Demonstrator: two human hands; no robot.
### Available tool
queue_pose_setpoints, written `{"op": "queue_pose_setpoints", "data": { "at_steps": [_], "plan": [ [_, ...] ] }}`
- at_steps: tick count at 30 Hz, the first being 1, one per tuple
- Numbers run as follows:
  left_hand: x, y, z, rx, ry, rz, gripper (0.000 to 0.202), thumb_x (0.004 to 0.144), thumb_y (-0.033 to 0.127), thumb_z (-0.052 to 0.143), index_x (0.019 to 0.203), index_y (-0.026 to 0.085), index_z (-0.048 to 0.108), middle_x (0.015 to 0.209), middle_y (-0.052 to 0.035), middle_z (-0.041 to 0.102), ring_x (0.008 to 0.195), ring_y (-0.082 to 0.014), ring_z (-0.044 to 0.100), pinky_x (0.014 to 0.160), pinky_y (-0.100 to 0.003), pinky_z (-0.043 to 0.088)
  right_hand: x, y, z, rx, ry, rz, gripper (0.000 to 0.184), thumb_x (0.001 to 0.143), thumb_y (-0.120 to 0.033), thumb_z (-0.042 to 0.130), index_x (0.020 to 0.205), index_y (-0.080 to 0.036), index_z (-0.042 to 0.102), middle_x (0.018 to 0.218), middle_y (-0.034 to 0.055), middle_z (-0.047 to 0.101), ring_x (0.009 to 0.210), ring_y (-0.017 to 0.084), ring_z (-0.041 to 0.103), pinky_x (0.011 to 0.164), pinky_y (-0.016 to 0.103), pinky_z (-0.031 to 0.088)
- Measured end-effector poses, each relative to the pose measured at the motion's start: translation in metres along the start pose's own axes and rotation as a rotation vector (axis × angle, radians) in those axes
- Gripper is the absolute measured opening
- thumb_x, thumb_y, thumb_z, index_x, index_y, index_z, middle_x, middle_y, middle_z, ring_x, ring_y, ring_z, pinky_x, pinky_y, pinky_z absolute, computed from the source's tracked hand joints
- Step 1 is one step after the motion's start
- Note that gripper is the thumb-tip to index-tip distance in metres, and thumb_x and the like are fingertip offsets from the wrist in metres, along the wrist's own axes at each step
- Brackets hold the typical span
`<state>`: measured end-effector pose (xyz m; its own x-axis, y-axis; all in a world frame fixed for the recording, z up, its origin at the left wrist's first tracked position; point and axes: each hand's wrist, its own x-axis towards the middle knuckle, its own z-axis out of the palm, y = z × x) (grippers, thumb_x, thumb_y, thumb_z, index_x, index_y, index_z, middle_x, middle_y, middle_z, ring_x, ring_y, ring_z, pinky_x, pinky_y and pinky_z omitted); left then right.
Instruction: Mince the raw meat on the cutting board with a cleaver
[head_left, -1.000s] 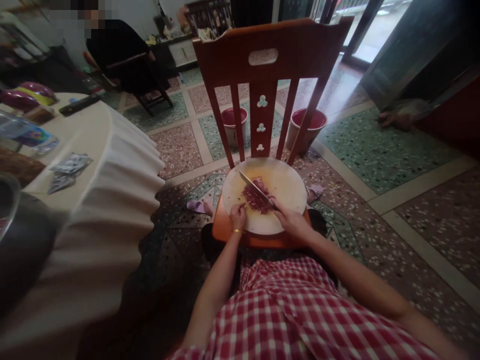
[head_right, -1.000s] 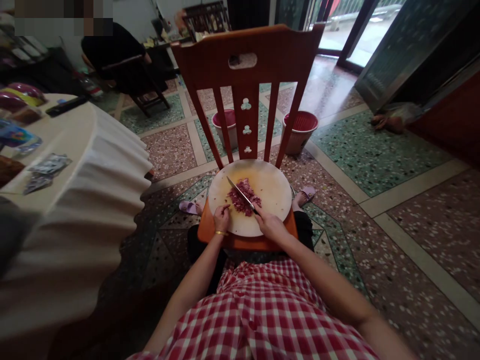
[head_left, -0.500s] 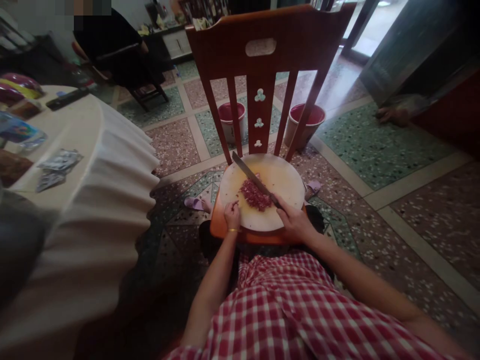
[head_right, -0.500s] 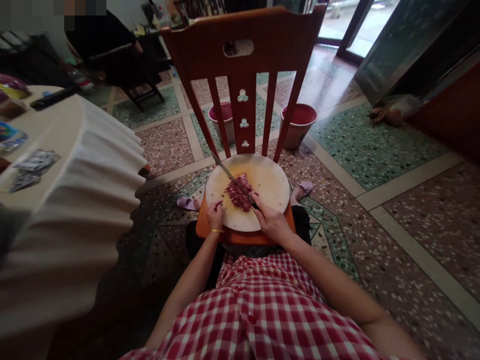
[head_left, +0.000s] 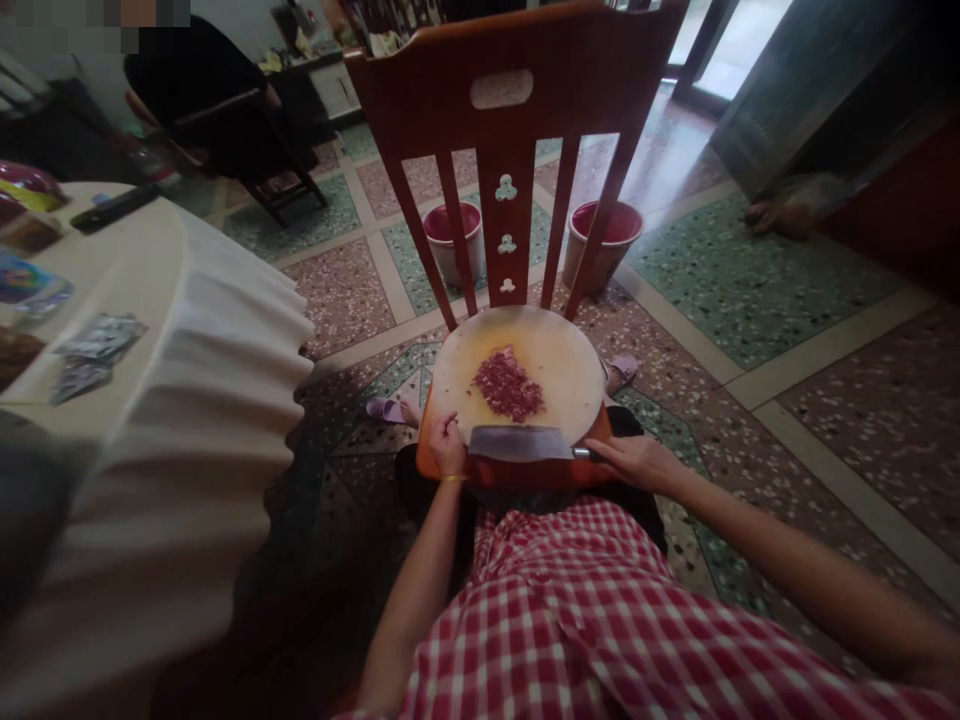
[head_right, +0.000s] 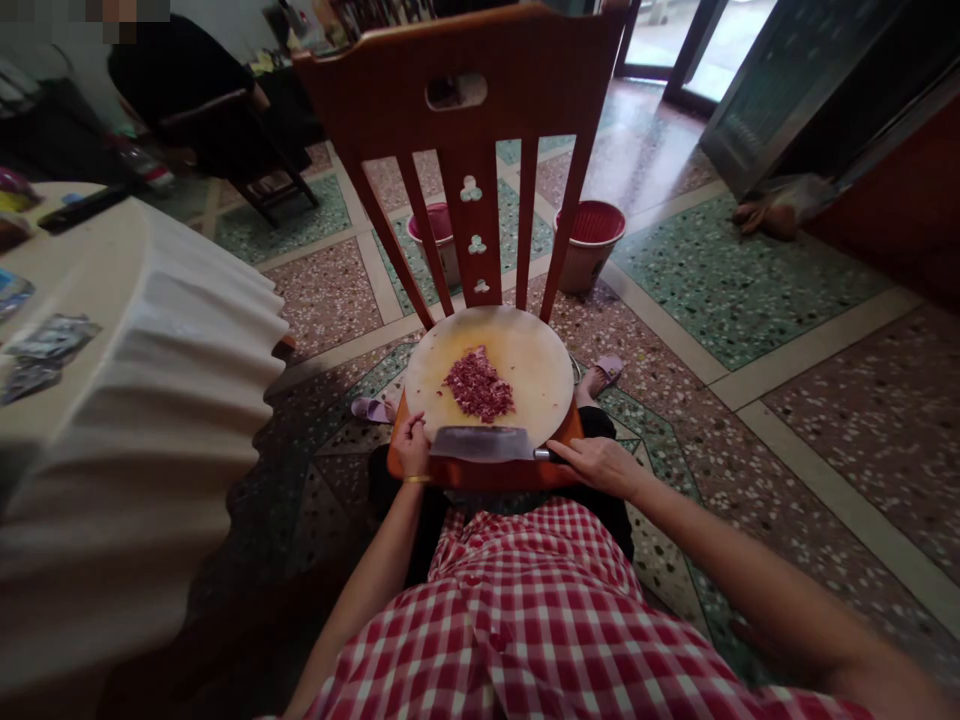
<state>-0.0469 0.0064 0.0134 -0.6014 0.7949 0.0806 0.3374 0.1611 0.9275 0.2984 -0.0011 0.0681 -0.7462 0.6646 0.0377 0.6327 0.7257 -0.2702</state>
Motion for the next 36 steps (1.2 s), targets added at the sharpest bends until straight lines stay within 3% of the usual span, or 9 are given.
{"op": "queue_pose_setpoints", "data": {
  "at_steps": [4, 10, 15, 18, 23, 26, 29, 34, 36],
  "plan": [
    [-0.023, -0.007, -0.014, 0.087, -0.068, 0.134, 0.025, 0.080, 0.026, 0.040, 0.091, 0.016, 0.060, 0.088, -0.0058, 0.060, 0.085, -0.0135, 0.056, 0.081, -0.026, 0.044, -0.003, 0.027, 0.016, -0.091, -0.063, -0.074, 0.036, 0.086, -0.028, 0.040, 0.119, -0.021, 0.051, 0.072, 0.0062, 0.059, 0.058, 0.014, 0.052, 0.052, 0.023, 0.034],
    [-0.055, -0.006, -0.021, 0.288, -0.233, 0.298, 0.023, 0.082, 0.025, 0.040, 0.096, 0.016, 0.056, 0.089, -0.0074, 0.056, 0.087, -0.0157, 0.052, 0.079, -0.030, 0.043, 0.061, 0.045, 0.012, -0.052, -0.064, 0.026, 0.038, 0.087, -0.036, 0.039, 0.119, -0.022, 0.051, 0.078, 0.0075, 0.062, 0.067, 0.015, 0.056, 0.058, 0.022, 0.036],
    [-0.052, 0.014, -0.009, 0.637, -0.550, 0.507, 0.027, 0.079, 0.028, 0.048, 0.104, 0.020, 0.055, 0.099, -0.0086, 0.050, 0.093, -0.0197, 0.046, 0.083, -0.034, 0.039, 0.097, 0.037, -0.001, 0.262, 0.014, 0.161, 0.040, 0.084, -0.040, 0.042, 0.119, -0.022, 0.048, 0.096, 0.0063, 0.063, 0.082, 0.018, 0.058, 0.068, 0.026, 0.042],
    [-0.047, 0.022, -0.002, 0.746, -0.632, 0.547, 0.022, 0.081, 0.025, 0.044, 0.099, 0.021, 0.056, 0.092, -0.0075, 0.051, 0.088, -0.0189, 0.046, 0.079, -0.032, 0.039, 0.109, 0.029, -0.004, 0.516, 0.033, 0.382, 0.035, 0.084, -0.040, 0.038, 0.106, -0.019, 0.055, 0.079, 0.0029, 0.063, 0.064, 0.015, 0.057, 0.057, 0.024, 0.044],
    [-0.048, 0.023, 0.003, 0.855, -0.669, 0.544, 0.020, 0.083, 0.015, 0.038, 0.089, 0.020, 0.056, 0.080, -0.0061, 0.051, 0.079, -0.0172, 0.046, 0.073, -0.029, 0.039, 0.115, 0.003, -0.028, 0.863, -0.015, 0.593, 0.042, 0.084, -0.047, 0.032, 0.103, -0.016, 0.053, 0.048, -0.0054, 0.048, 0.033, 0.010, 0.040, 0.033, 0.020, 0.034],
    [-0.052, 0.023, 0.004, 0.919, -0.638, 0.540, 0.019, 0.082, 0.015, 0.040, 0.089, 0.020, 0.056, 0.081, -0.0067, 0.051, 0.079, -0.0179, 0.046, 0.070, -0.029, 0.038, 0.114, -0.021, -0.057, 0.681, 0.257, 0.467, 0.042, 0.084, -0.044, 0.035, 0.113, -0.017, 0.049, 0.070, 0.0033, 0.062, 0.059, 0.016, 0.058, 0.052, 0.026, 0.046],
    [-0.054, 0.025, 0.002, 0.986, -0.530, 0.485, 0.014, 0.081, 0.023, 0.044, 0.088, 0.018, 0.056, 0.082, -0.0078, 0.050, 0.079, -0.0194, 0.046, 0.068, -0.030, 0.038, 0.116, -0.038, -0.065, 0.418, 0.434, 0.405, 0.045, 0.086, -0.038, 0.036, 0.126, -0.018, 0.040, 0.107, 0.0115, 0.059, 0.097, 0.023, 0.055, 0.078, 0.033, 0.044],
    [-0.054, 0.021, -0.002, 0.993, -0.494, 0.435, 0.015, 0.080, 0.028, 0.048, 0.080, 0.015, 0.055, 0.079, -0.0079, 0.052, 0.077, -0.0196, 0.049, 0.068, -0.031, 0.039, 0.123, -0.040, -0.035, 0.301, 0.118, 0.512, 0.045, 0.086, -0.030, 0.038, 0.130, -0.022, 0.036, 0.099, 0.0080, 0.065, 0.086, 0.024, 0.061, 0.071, 0.033, 0.048],
    [-0.054, 0.016, -0.002, 0.964, -0.507, 0.438, 0.014, 0.082, 0.025, 0.045, 0.078, 0.015, 0.054, 0.078, -0.0075, 0.053, 0.076, -0.0187, 0.050, 0.067, -0.030, 0.039, 0.126, -0.040, -0.034, 0.295, 0.111, 0.485, 0.045, 0.087, -0.030, 0.036, 0.131, -0.024, 0.035, 0.101, 0.0068, 0.064, 0.087, 0.023, 0.061, 0.073, 0.034, 0.047]
  ]
}}
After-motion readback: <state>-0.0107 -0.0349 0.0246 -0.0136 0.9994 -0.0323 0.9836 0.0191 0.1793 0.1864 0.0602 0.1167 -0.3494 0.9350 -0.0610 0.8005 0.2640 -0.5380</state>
